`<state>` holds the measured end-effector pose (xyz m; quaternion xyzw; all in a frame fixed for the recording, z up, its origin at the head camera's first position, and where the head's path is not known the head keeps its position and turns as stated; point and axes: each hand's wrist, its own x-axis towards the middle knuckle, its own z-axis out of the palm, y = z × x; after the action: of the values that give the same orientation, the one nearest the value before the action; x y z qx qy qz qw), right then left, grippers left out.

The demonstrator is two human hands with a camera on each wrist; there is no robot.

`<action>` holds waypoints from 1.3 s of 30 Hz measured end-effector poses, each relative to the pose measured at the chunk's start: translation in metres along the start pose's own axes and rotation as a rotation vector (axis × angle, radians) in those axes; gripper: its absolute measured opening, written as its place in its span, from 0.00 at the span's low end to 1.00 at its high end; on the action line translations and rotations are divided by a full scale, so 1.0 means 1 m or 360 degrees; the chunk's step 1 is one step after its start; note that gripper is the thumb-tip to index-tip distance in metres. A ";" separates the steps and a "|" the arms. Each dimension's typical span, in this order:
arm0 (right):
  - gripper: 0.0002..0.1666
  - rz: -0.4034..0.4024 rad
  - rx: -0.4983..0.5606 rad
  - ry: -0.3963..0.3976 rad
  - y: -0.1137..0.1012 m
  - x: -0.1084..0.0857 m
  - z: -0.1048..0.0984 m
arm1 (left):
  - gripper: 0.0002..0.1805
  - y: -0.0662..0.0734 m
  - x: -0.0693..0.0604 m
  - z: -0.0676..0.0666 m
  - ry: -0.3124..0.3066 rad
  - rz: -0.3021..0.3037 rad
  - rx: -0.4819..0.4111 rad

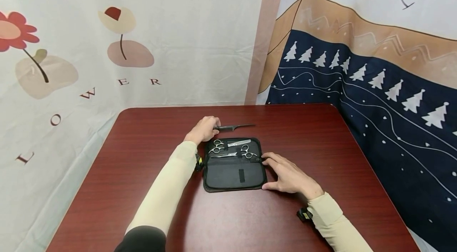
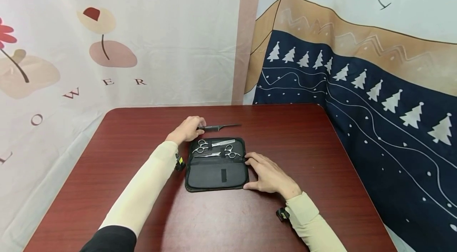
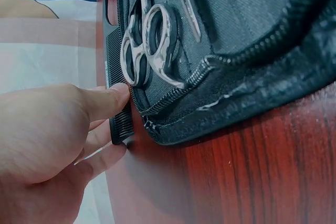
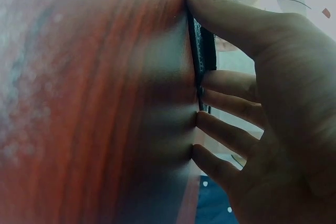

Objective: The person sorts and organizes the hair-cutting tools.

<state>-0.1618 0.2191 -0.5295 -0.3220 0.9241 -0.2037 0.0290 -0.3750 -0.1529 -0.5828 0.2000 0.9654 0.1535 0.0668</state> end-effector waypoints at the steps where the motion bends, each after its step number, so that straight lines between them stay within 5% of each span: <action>1: 0.40 0.0000 0.0001 0.0001 0.000 0.000 0.000 | 0.12 0.000 0.000 0.000 -0.0007 0.0004 -0.0009; 19: 0.40 -0.0014 0.0007 0.0021 0.000 -0.001 0.001 | 0.09 -0.002 -0.013 -0.004 0.0021 0.0001 -0.0176; 24: 0.41 -0.0066 0.0021 0.0073 0.002 -0.003 0.002 | 0.10 0.014 -0.033 -0.023 0.0008 0.0007 -0.0255; 28: 0.42 -0.0111 0.0018 0.0124 0.004 -0.003 0.004 | 0.11 0.018 -0.044 -0.032 0.0052 0.0053 -0.0299; 36: 0.40 -0.0027 0.0000 0.0032 0.000 -0.001 0.001 | 0.15 -0.014 -0.033 -0.004 0.0256 0.0175 -0.0305; 39: 0.40 -0.0022 -0.0021 0.0023 0.000 -0.001 0.000 | 0.15 0.005 -0.052 -0.021 0.0304 0.0223 -0.0309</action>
<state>-0.1608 0.2196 -0.5300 -0.3272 0.9233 -0.2001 0.0187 -0.3297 -0.1750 -0.5580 0.2438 0.9317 0.2687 -0.0172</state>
